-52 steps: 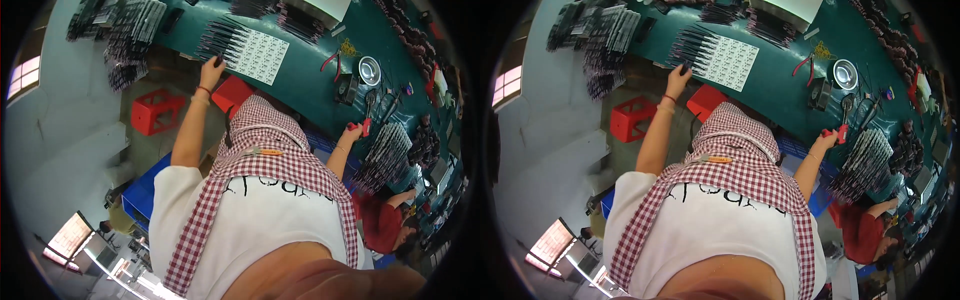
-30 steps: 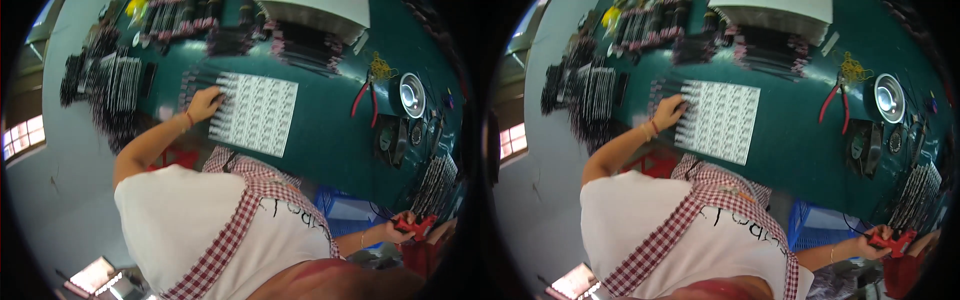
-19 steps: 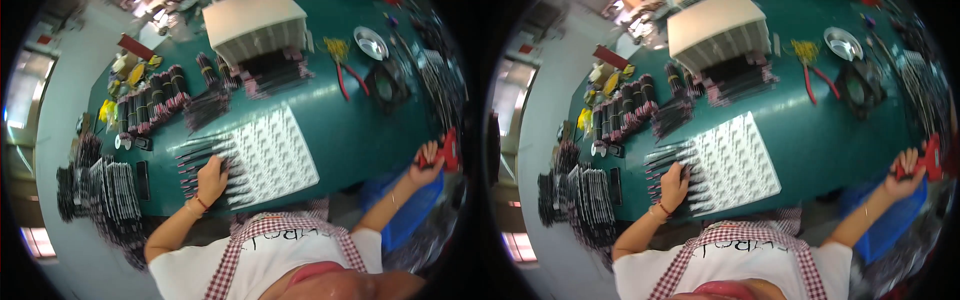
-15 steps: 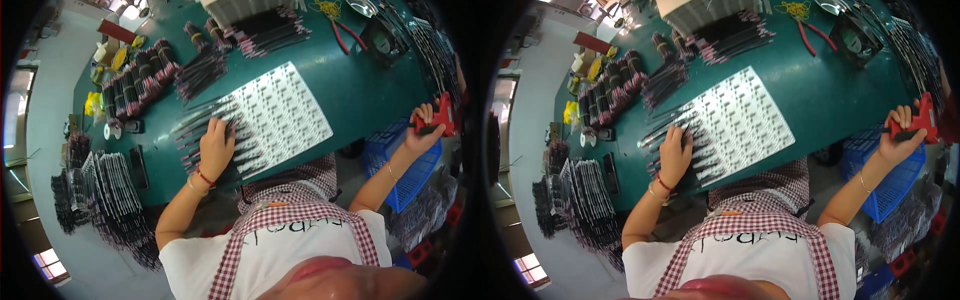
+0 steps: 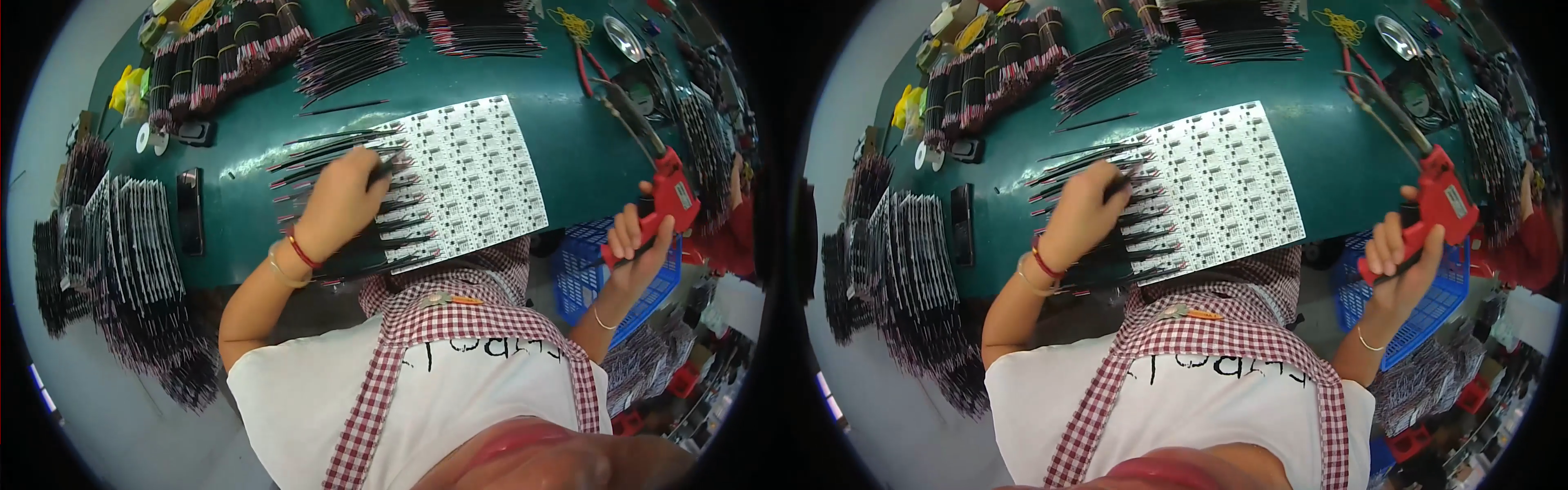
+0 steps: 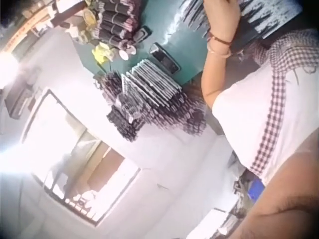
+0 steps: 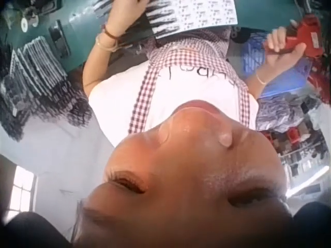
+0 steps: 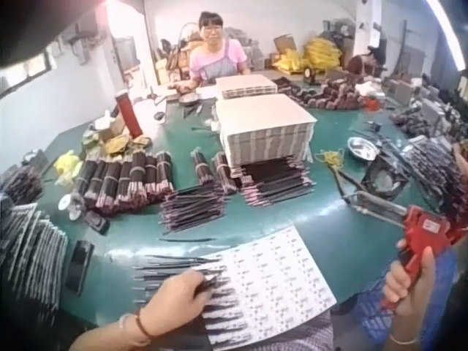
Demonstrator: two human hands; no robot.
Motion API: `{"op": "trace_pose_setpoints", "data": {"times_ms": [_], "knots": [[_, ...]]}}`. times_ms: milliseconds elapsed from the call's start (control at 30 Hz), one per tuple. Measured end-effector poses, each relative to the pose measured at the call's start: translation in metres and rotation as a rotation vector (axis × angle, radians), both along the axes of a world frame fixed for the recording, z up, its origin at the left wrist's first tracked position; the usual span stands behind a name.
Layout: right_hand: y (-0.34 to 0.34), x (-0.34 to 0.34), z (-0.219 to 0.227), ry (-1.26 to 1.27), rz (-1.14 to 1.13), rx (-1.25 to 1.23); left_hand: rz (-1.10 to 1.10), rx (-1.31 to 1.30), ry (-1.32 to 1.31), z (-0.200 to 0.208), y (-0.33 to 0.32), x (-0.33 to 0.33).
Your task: The person solders black wires and red wires onto circular LED circuit boards using a handheld soldering iron.
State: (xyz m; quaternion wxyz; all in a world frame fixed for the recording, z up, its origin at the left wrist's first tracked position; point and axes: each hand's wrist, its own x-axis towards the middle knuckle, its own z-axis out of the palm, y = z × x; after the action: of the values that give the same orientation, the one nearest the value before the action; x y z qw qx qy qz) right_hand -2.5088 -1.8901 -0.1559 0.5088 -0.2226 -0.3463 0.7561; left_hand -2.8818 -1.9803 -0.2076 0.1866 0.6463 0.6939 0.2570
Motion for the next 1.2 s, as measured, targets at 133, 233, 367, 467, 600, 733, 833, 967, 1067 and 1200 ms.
{"op": "trace_pose_setpoints", "data": {"times_ms": [133,233,367,467,600,733,833,967,1067,1200], "knots": [[-0.001,-0.051,-0.014,-0.259,-0.049,-0.056,0.081,0.034,-0.149,0.021,0.047,-0.021],[-0.002,-0.076,-0.014,-0.395,0.037,-0.074,0.048,-0.069,-0.203,0.004,0.072,-0.031],[-0.007,-0.096,-0.026,-0.466,0.100,-0.177,-0.003,-0.083,-0.167,-0.017,0.079,-0.030],[-0.011,-0.104,-0.035,-0.493,0.123,-0.180,-0.005,-0.086,-0.185,-0.025,0.084,-0.026],[-0.010,-0.122,-0.034,-0.588,0.143,-0.167,-0.010,-0.125,-0.217,-0.027,0.090,-0.027],[-0.011,-0.131,-0.037,-0.641,0.116,-0.194,-0.007,-0.153,-0.200,-0.032,0.090,-0.030],[-0.013,-0.130,-0.040,-0.655,0.140,-0.192,-0.006,-0.127,-0.181,-0.029,0.089,-0.027],[-0.015,-0.128,-0.043,-0.701,0.142,-0.166,-0.006,-0.139,-0.123,-0.023,0.092,-0.026],[-0.018,-0.125,-0.046,-0.772,0.166,-0.121,-0.026,-0.125,-0.089,-0.025,0.091,-0.025],[-0.021,-0.126,-0.045,-0.853,0.128,-0.116,-0.052,-0.101,-0.037,-0.022,0.092,-0.025]]}}
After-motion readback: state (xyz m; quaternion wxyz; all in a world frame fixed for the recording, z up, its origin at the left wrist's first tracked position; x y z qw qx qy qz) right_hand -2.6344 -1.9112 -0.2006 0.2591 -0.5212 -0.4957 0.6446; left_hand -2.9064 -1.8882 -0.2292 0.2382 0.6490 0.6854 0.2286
